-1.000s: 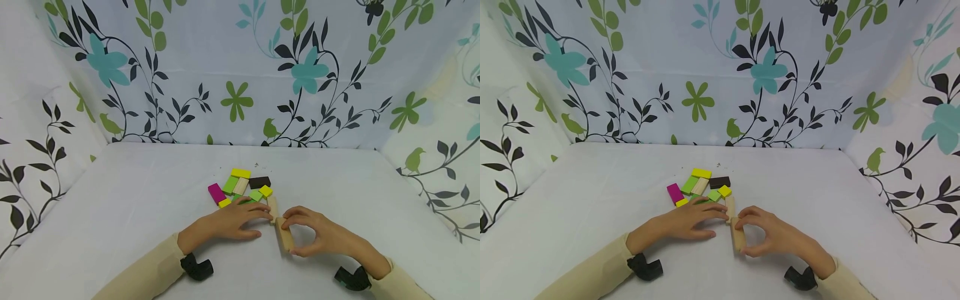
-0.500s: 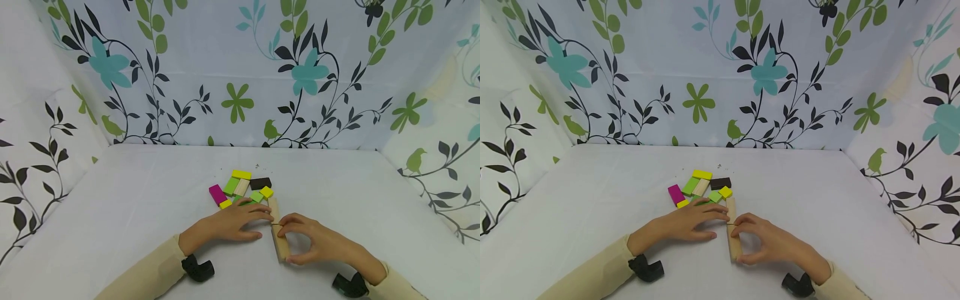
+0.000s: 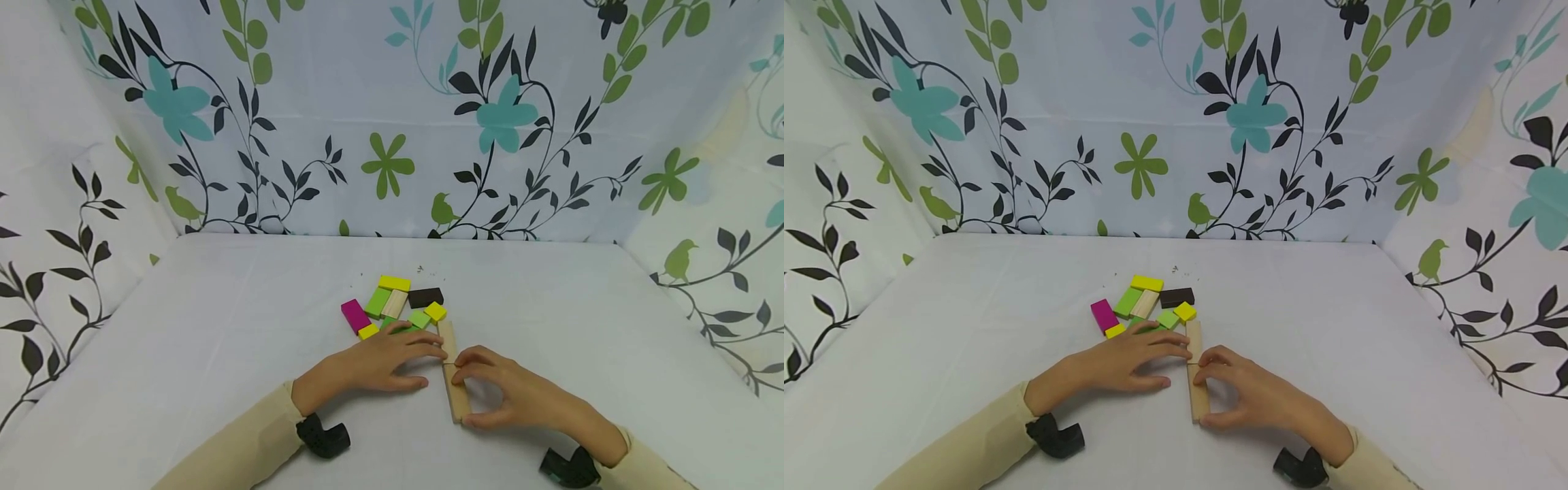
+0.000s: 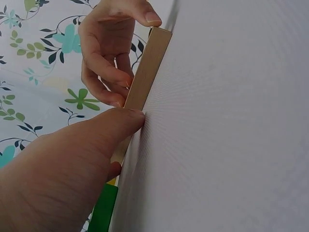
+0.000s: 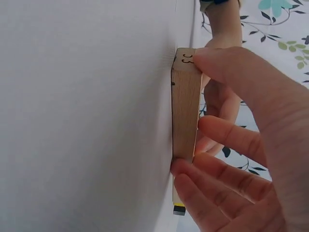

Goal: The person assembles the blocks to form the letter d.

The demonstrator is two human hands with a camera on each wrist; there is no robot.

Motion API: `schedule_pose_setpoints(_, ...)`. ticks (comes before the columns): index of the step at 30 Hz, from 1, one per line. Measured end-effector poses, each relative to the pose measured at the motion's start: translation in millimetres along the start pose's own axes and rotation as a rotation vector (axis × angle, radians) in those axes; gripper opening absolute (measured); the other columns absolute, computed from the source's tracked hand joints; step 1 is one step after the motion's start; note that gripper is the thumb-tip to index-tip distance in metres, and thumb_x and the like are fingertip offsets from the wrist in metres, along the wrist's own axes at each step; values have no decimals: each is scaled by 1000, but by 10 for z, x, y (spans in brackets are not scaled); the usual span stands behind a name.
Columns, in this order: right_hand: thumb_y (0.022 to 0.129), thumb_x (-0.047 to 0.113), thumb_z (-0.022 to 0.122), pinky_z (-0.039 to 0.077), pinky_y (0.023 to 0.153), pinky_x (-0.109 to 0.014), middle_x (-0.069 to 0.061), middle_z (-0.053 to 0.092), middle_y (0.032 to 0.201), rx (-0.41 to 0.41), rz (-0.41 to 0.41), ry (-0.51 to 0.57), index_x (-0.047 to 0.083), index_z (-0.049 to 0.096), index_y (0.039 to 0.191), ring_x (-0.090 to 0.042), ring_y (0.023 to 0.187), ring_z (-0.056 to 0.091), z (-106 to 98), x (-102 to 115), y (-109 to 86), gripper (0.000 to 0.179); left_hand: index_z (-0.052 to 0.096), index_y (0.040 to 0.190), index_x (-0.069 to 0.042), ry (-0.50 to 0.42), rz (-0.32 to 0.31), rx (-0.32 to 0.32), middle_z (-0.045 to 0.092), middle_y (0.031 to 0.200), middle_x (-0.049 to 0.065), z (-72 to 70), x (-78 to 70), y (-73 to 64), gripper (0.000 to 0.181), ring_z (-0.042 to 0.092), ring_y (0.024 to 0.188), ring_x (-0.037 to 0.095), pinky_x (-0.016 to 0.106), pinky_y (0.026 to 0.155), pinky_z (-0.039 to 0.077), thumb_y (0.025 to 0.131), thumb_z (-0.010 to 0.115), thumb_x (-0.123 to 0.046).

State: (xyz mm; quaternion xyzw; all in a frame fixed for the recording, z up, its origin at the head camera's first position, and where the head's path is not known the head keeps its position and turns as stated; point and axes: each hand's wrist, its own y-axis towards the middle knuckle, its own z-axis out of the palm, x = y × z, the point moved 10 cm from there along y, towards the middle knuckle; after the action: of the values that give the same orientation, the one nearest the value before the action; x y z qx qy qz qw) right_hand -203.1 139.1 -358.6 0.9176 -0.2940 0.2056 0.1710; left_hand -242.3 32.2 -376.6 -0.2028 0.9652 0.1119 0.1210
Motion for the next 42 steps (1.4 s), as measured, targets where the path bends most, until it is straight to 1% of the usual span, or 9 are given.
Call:
schedule_pose_setpoints(7,85,44,73,49,94,-36,2,51,126,-6,46,-5,21,63,115,-13,113,54,-1,-34,22,39,49,141,-22,6,-3,0,45,146,0,-17,-6,7,48,41,136,12,48,116,23,96,60,-35)
schedule_pose_setpoints(11,85,46,73,50,94,-36,2,51,126,-7,54,-12,22,62,115,-13,112,54,0,-48,26,39,48,141,-22,6,-7,1,45,146,-1,-18,-4,4,49,40,137,12,48,116,22,96,60,-35)
schedule_pose_setpoints(18,85,45,73,49,94,-37,2,51,126,-8,53,-14,23,62,114,-13,113,54,-10,-39,26,39,49,141,-23,18,0,-9,45,146,0,-26,-11,6,48,41,136,12,48,116,22,96,59,-36)
schedule_pose_setpoints(23,85,41,75,49,94,-35,3,52,126,-26,32,23,23,62,114,-12,113,54,-42,-20,39,37,50,140,-23,23,13,-9,45,146,1,-19,-17,10,47,42,135,13,49,115,23,96,59,-35)
schedule_pose_setpoints(26,85,38,75,50,91,-34,2,53,125,-48,16,45,22,63,114,-12,110,55,-82,-17,71,35,50,140,-22,22,13,-7,45,146,1,-16,-17,5,47,42,135,13,50,115,23,96,59,-35)
schedule_pose_setpoints(29,86,34,75,51,86,-33,1,55,124,-73,7,63,20,64,113,-12,105,57,-127,-31,115,32,50,140,-22,22,14,-10,45,146,1,-24,-20,0,47,42,135,13,50,115,23,96,59,-35)
schedule_pose_setpoints(36,85,23,77,53,80,-35,2,58,118,-137,-34,88,14,67,111,-15,97,60,-234,-24,211,30,50,140,-21,34,50,-40,46,145,0,-47,-61,-6,47,45,133,12,52,114,25,96,60,-33)
schedule_pose_setpoints(42,84,21,76,53,70,-32,4,60,112,-158,22,70,13,66,110,-16,88,62,-302,-109,296,29,50,140,-23,42,53,-23,46,147,-1,-6,-50,-2,46,42,136,11,53,115,23,96,59,-34)
